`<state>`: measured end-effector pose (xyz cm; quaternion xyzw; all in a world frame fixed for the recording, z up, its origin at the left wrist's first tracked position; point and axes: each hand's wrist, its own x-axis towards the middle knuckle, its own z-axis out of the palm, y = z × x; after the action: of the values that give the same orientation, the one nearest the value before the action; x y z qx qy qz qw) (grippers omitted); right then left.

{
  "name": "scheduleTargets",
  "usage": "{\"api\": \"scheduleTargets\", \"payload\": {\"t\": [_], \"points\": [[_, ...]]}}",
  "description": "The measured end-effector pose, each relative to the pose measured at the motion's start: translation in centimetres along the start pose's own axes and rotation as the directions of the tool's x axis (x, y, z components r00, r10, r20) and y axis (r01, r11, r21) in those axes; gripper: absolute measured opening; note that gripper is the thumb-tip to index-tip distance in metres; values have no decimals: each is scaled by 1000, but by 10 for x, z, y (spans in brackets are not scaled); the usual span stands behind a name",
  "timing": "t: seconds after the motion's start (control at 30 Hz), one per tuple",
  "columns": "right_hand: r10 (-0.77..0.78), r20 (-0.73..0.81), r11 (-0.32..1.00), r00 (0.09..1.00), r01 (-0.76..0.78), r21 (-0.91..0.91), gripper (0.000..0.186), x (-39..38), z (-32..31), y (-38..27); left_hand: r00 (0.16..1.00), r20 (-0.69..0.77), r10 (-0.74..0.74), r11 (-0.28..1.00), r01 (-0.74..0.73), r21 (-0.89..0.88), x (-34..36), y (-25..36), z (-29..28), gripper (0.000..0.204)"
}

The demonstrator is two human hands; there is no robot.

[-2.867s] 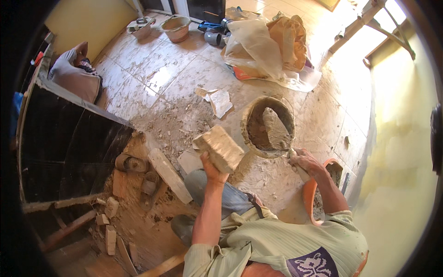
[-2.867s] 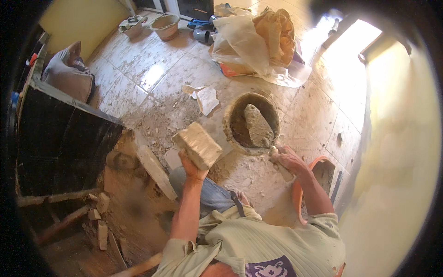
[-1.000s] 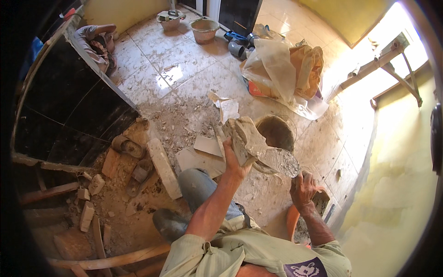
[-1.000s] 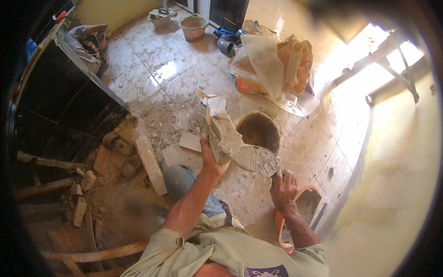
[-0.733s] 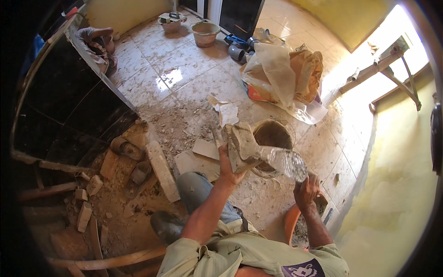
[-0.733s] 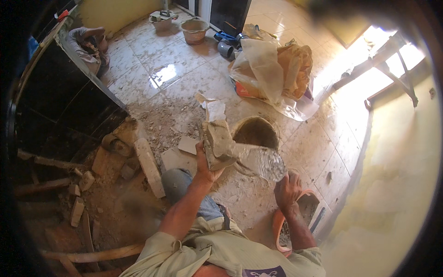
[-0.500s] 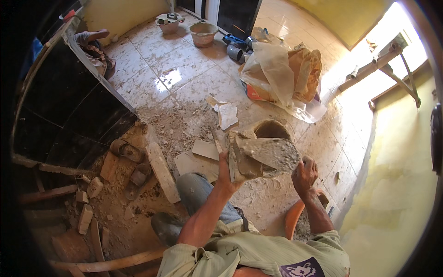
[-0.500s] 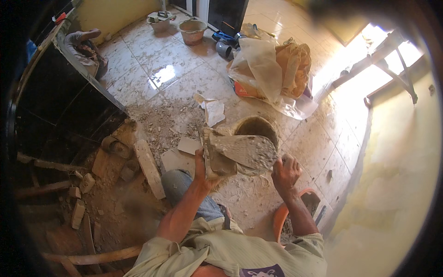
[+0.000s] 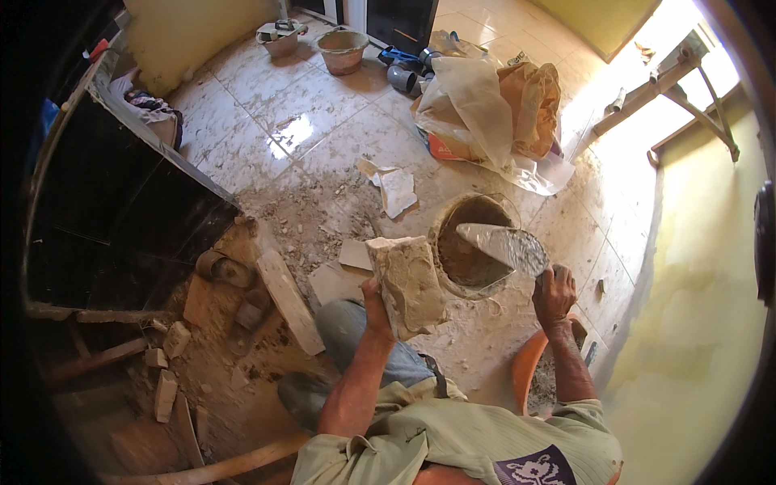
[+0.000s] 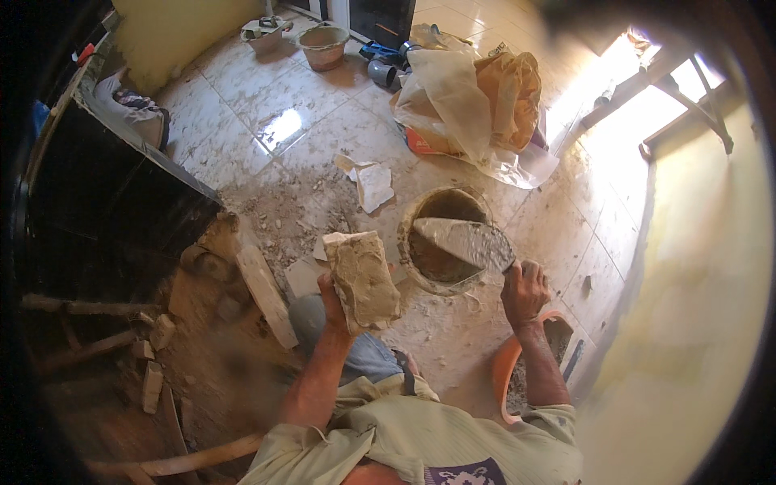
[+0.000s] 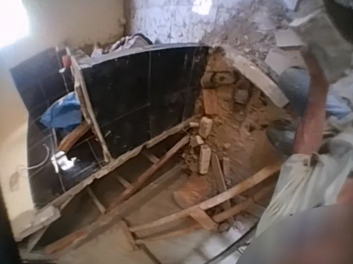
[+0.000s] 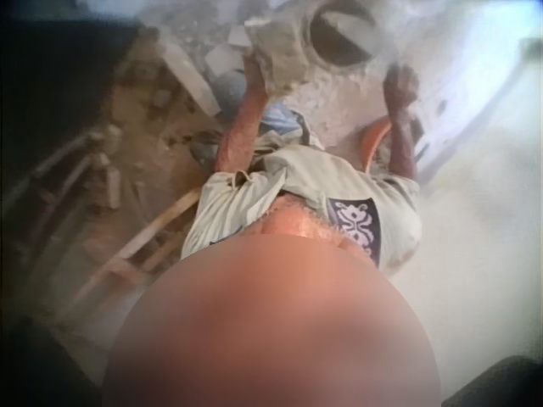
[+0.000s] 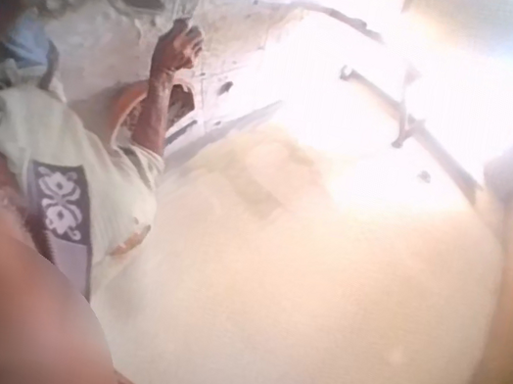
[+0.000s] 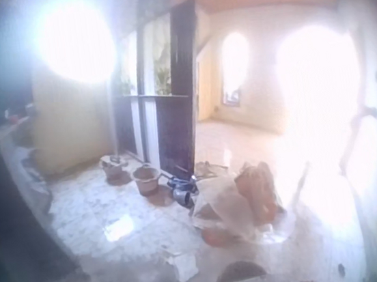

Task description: The person applies mortar to a brick with a trowel, places the brick onto a wall, and secures it by hitting it with a hammer before smoothing additional mortar along the joint.

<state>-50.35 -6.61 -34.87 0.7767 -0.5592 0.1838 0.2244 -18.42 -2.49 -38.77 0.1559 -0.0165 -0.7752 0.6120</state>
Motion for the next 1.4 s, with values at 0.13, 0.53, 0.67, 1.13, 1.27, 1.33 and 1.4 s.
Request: {"api": "scheduleTargets", "payload": {"t": [0.13, 0.53, 0.67, 1.13, 1.27, 1.33, 1.4], "points": [[65, 323, 998, 944, -62, -17, 21, 17, -3, -8, 998, -22, 63, 996, -62, 60, -10, -1, -17, 85], [-2, 744, 1000, 668, -19, 19, 15, 75, 35, -39, 984, -105, 147, 969, -122, 213, -31, -16, -51, 85], [-134, 734, 928, 666, 345, -143, 11, 62, 87, -29, 965, -169, 201, 973, -177, 145, -26, -18, -63, 81], [-203, 940, 971, 274, -65, 229, 12, 60, 108, -11, 964, -212, 161, 987, -157, 33, -30, 0, -64, 75], [-468, 847, 832, 253, -196, 519, 18, 37, 120, 33, 990, -82, 113, 992, -117, -43, -18, -4, -75, 73], [-393, 908, 863, 146, -282, 419, 23, 39, 109, 27, 989, -108, 104, 992, -112, -65, -15, -4, -75, 72], [-166, 986, 689, 31, -711, 139, 24, 44, 89, 19, 978, -150, 144, 988, -134, 76, -10, -3, -73, 72]]}}
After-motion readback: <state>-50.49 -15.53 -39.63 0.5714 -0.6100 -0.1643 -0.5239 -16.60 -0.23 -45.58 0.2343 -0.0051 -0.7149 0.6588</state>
